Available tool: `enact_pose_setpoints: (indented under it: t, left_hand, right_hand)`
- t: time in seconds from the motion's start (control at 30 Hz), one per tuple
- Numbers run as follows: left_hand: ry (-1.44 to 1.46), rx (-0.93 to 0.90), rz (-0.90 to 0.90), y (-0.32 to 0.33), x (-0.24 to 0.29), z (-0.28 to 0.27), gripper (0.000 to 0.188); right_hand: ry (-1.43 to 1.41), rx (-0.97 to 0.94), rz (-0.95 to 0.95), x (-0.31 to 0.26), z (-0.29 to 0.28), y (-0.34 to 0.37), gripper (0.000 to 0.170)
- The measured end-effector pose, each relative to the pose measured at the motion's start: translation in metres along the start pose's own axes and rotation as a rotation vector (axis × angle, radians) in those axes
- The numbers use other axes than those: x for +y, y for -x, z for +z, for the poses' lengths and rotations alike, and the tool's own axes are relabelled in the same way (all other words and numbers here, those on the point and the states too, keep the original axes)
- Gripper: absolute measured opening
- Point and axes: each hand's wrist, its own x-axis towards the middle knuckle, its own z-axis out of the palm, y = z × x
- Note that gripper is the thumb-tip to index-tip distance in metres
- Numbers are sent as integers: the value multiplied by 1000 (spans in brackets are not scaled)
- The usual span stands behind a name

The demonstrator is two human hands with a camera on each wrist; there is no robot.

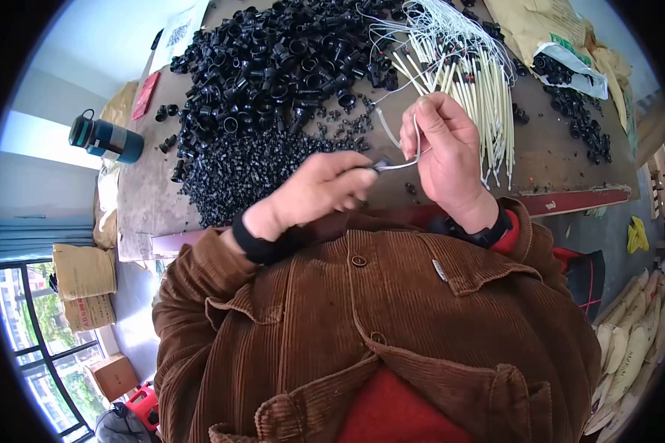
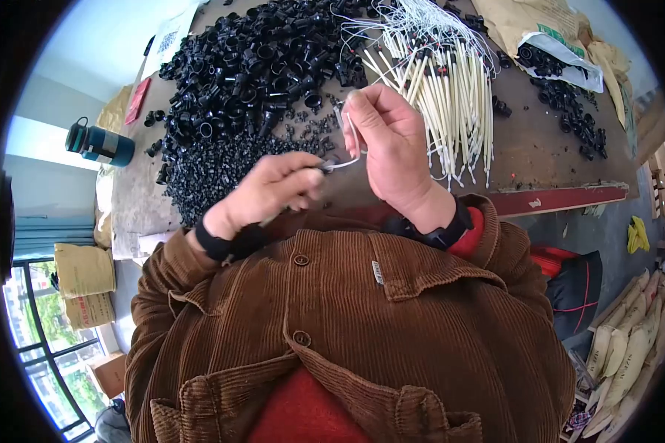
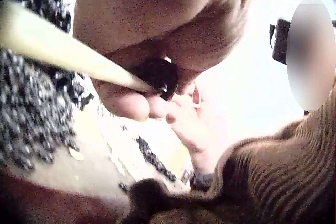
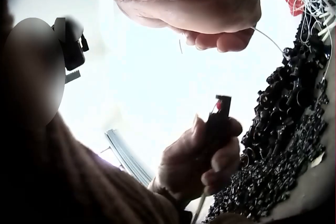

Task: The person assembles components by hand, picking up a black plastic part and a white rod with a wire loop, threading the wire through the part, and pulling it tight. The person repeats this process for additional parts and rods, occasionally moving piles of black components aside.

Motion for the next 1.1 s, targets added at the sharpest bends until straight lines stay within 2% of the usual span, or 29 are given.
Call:
enact_pose_setpoints:
  t: [0.03, 0.07, 0.13, 0.17, 0.2, 0.27, 0.33, 0.4, 0.43, 0.53, 0.57, 0.6, 0.67, 0.73, 0.8, 0.83, 0.87, 0.9, 0.93, 1.0, 1.03, 1.1]
  left_hand:
    - [-125, 101, 57, 13, 8, -4, 28]
    - [-250, 202, 112, 28, 13, -9, 26]
    - [-513, 380, 179, 62, 11, -27, 22]
    - [-595, 451, 149, 84, 12, -36, 22]
    - [-678, 522, 119, 108, 12, -46, 21]
    - [-1019, 559, 25, 163, 1, -72, 25]
    - [-1169, 527, -469, 220, -1, -90, 29]
    - [-1312, 515, -773, 266, -12, -102, 30]
    - [-1308, 515, -779, 268, -15, -103, 30]
    - [-1401, 704, -338, 265, -28, -110, 26]
    - [-1248, 722, -260, 244, -22, -107, 23]
    - [-1094, 734, -180, 210, -14, -101, 21]
    - [-1009, 614, -46, 151, -5, -96, 16]
    - [-1060, 489, 70, 90, -2, -93, 16]
    - [-1260, 422, 193, 32, -5, -90, 16]
    - [-1258, 408, 218, 5, -9, -90, 16]
    - [-1380, 432, 290, -19, -14, -91, 17]
    - [-1501, 461, 358, -36, -15, -92, 18]
    - [-1498, 457, 373, -46, -13, -93, 18]
    - [-1608, 349, 300, -61, -11, -97, 19]
    - [-1663, 295, 256, -65, -10, -99, 19]
    - [-1668, 270, 255, -67, -7, -102, 19]
  right_hand:
    - [153, 23, -57, -1, -1, 2, 14]
    - [153, 26, -49, -1, -2, 4, 14]
    - [491, -202, 115, -5, -10, 8, 14]
    - [658, -319, 196, -6, -14, 10, 14]
    - [658, -321, 200, -6, -18, 13, 14]
    - [764, -440, 348, -3, -28, 20, 16]
    - [815, -497, 429, -4, -40, 24, 17]
    - [975, -324, 400, -6, -58, 23, 18]
    - [1053, -239, 381, -7, -68, 22, 19]
    - [1369, 82, 152, -4, -119, 1, 25]
    - [1521, 174, 94, -5, -133, -11, 31]
    - [1521, 175, 91, -8, -135, -23, 31]
    - [1885, 366, 317, -20, -138, -42, 41]
    - [1905, 380, 322, -17, -151, -55, 43]
    - [1933, 402, 326, -15, -177, -66, 46]
    - [1791, 328, 316, -12, -194, -72, 45]
    - [1648, 251, 302, -12, -204, -73, 44]
    - [1655, 270, 303, -15, -207, -70, 44]
    - [1545, 311, 269, -15, -206, -67, 41]
    - [1316, 374, 198, -15, -201, -61, 34]
    - [1316, 375, 197, -18, -199, -59, 34]
    - [914, 442, 306, -29, -191, -55, 21]
